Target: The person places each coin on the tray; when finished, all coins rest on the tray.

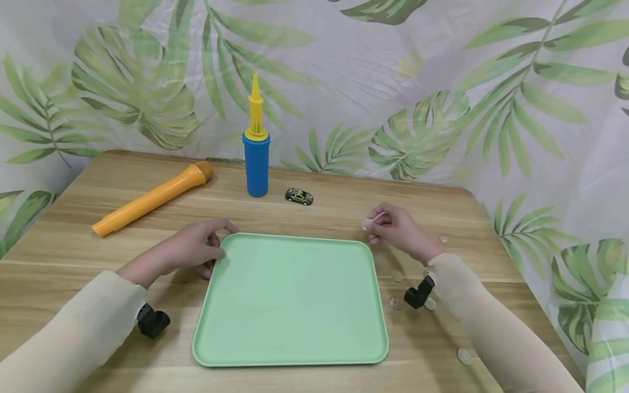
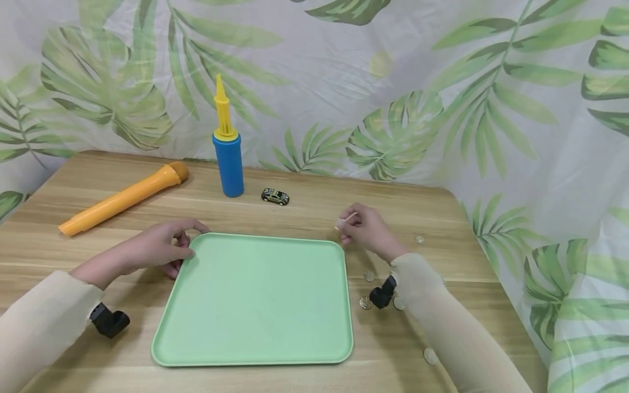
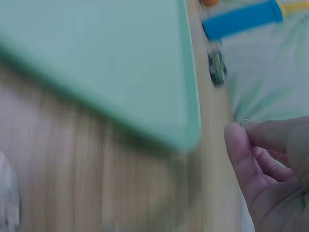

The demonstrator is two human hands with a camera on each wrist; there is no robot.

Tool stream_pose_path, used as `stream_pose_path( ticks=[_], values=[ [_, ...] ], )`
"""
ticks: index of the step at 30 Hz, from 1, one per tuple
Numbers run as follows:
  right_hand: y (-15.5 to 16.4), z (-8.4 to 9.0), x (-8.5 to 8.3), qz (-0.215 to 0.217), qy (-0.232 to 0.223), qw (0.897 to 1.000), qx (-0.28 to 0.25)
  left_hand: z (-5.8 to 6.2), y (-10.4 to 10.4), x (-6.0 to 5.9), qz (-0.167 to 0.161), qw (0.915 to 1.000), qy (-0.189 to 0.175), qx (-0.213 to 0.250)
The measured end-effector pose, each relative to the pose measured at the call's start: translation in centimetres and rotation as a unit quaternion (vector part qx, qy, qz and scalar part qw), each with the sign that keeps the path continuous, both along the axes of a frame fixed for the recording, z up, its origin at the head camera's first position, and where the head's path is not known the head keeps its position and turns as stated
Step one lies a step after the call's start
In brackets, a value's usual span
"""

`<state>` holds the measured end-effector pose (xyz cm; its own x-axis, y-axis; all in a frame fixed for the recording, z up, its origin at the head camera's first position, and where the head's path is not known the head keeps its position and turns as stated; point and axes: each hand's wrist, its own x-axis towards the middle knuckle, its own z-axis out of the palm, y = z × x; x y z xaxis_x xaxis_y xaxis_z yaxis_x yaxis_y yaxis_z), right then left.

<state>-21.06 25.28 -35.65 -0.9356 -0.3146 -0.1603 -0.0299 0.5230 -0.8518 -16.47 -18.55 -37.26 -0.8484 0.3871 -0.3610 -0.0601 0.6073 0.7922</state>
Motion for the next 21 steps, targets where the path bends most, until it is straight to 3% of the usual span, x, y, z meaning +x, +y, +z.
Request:
stream_pose_path(
  ticks=[12, 21],
  values=[
    [-8.7, -0.6, -0.4, 0.071, -0.053, 0.994, -0.065, -0.2, 0.4, -0.3, 0.009, 0.9999, 0.004, -0.006],
    [-15.8, -1.8, 0.7, 0.125, -0.058, 0.989, -0.060, -0.3, 0.8, -0.4, 0.007, 0.9999, 0.013, -0.005]
  ],
)
